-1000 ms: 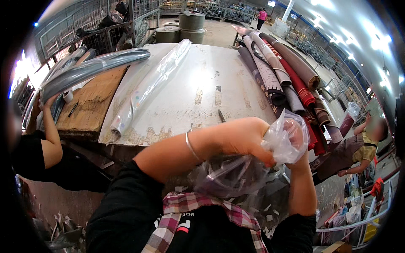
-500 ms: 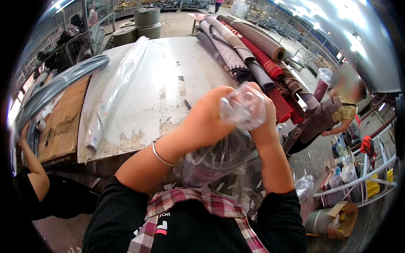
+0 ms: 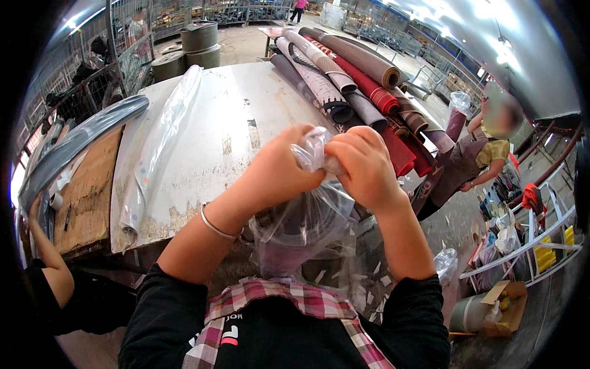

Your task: The person places rolled rugs into plastic sleeves, using shears to cut the plastic and tying the ends by hand.

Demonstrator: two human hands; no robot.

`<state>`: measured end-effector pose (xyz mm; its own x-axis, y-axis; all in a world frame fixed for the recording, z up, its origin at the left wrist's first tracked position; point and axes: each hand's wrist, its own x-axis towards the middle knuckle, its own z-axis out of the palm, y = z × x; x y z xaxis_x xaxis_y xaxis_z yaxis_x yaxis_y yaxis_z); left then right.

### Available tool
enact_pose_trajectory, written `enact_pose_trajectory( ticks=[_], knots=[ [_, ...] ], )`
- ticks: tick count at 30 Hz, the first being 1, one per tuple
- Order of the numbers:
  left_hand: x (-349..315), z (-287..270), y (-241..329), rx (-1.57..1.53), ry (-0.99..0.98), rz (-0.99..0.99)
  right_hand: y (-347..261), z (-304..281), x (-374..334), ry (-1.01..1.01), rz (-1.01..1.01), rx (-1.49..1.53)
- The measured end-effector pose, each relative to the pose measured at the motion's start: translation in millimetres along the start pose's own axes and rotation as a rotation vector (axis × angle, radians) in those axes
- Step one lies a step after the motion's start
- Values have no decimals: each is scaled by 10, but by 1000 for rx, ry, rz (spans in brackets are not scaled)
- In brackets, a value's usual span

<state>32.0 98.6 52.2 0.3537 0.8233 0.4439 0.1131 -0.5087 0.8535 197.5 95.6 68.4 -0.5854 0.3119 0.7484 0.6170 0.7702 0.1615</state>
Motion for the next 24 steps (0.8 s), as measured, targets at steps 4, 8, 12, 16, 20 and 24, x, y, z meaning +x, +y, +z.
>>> enact_pose_trajectory(
  ticks=[4,8,12,16,20,24],
  knots=[
    [-18,19,-73,352,361,325,-130,55,-35,29,591,553],
    [24,5,-53,570,517,756,-199,-9,45,188,858,1453],
    [28,-76,-47,708,463,875,-147,36,9,173,904,1583],
    [-26,-92,91,228,229,283,-148,80,42,131,893,1047],
    [54,-148,59,-661,-27,-72,-102,24,134,-70,533,357],
    [77,-174,-42,-987,-256,-242,-100,-61,232,-100,13,124]
  ],
)
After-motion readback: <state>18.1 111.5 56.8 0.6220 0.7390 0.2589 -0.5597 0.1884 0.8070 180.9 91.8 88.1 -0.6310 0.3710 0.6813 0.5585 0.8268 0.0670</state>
